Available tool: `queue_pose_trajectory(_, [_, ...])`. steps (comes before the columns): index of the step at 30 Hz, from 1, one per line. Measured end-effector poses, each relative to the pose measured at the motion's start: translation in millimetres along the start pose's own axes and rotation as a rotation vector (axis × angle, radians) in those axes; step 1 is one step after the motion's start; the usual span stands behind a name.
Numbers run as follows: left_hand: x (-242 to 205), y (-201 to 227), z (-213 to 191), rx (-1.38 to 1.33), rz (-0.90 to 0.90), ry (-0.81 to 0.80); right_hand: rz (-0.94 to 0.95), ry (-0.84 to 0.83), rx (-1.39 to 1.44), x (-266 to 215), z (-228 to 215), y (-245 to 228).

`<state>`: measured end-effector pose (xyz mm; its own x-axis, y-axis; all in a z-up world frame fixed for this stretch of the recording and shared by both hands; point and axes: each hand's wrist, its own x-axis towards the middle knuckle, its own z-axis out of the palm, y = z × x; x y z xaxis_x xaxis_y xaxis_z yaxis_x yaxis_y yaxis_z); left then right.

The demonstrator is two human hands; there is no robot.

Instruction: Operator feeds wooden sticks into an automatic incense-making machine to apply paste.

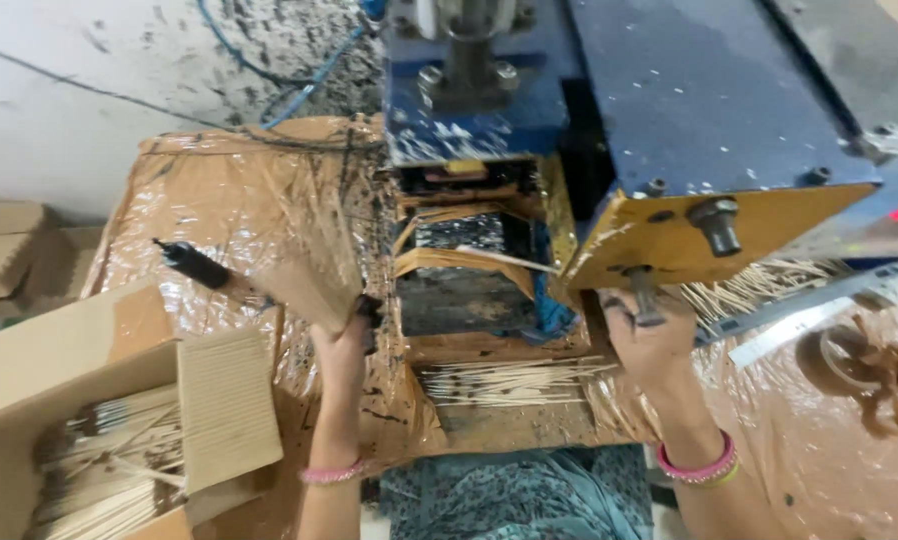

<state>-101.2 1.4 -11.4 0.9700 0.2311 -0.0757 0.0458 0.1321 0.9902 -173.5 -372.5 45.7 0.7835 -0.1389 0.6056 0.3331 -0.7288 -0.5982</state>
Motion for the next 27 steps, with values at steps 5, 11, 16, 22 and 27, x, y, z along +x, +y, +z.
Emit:
queue_pose_trajectory(5, [-29.3,-87.2,-47.2,-0.022,0.277,0.038,0.08,0.15,-0.401,-34.6,-64.0,16.3])
queue_pose_trajectory(11, [-59.1,-69.5,-9.5,0.131,0.206,-0.532,0.193,-0.182,0.323,-62.9,-1.0,2.1])
queue_pose_trajectory(16, [-28.1,-1.8,-1.6,0.239,0.388,-0.659,0.382,-0.275,0.788,-20.5,44.0,-24.2])
queue_pose_trajectory(22, [40.5,41.0,4.3,0.056,0.372,-0.177,-0.481,-0.4,-0.03,69.4,83.0,-48.7])
queue_pose_trajectory(27, [85.3,20.4,36.0,-0.108,0.319,-0.158,-0.509,-0.229,-0.274,75.0,105.4,-18.7])
